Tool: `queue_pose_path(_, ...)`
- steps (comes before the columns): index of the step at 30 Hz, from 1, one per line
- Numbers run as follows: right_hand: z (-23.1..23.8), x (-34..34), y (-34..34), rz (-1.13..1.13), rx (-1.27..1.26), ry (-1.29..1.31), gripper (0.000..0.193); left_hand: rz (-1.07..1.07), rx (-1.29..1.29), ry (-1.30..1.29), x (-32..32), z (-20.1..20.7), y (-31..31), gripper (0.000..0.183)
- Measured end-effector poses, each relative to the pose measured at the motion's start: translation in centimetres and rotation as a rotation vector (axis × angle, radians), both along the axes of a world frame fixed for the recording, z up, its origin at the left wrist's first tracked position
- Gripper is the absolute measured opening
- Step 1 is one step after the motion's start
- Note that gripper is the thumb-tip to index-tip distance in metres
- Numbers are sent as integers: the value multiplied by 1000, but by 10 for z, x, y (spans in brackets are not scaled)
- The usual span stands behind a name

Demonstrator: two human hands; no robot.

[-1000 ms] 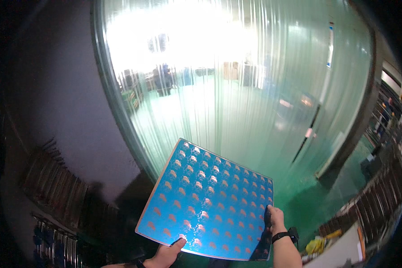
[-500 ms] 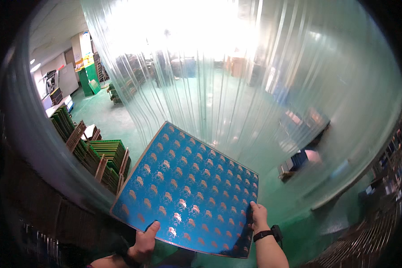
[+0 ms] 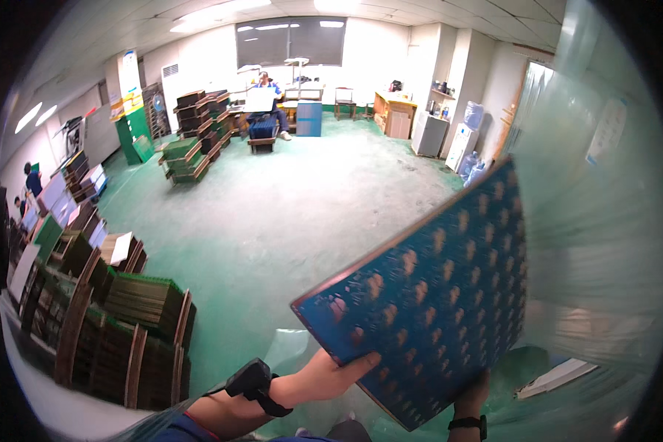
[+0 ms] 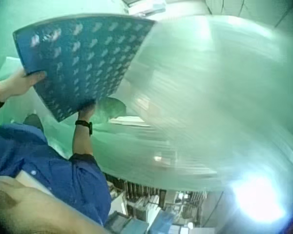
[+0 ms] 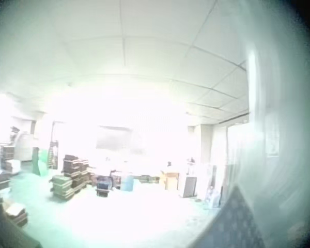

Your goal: Moving processed metal or PCB panels from a production machine to a storage rack and a separate sorting room.

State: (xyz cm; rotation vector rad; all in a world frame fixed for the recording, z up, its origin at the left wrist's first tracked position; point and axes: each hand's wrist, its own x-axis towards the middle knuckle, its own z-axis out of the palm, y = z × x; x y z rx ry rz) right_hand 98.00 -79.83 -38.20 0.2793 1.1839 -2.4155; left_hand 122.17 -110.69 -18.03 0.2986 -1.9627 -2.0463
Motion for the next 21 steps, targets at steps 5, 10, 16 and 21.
queue_pose_path(5, -88, -142, -67, 193, 613, 624, 46, -75, -303, 242, -142, -43, -89, 40)
queue_pose_path(10, -97, -266, -236, 287, 7, 332, 44, -197, -464, 135, -229, -20, -209, 38)
queue_pose_path(16, -59, -354, -496, 410, -83, 36, 44, 149, -10, 10, -273, -80, -395, 33)
queue_pose_path(21, -76, -435, -667, 407, 418, -273, 31, 484, 183, -74, -312, -113, -559, 38)
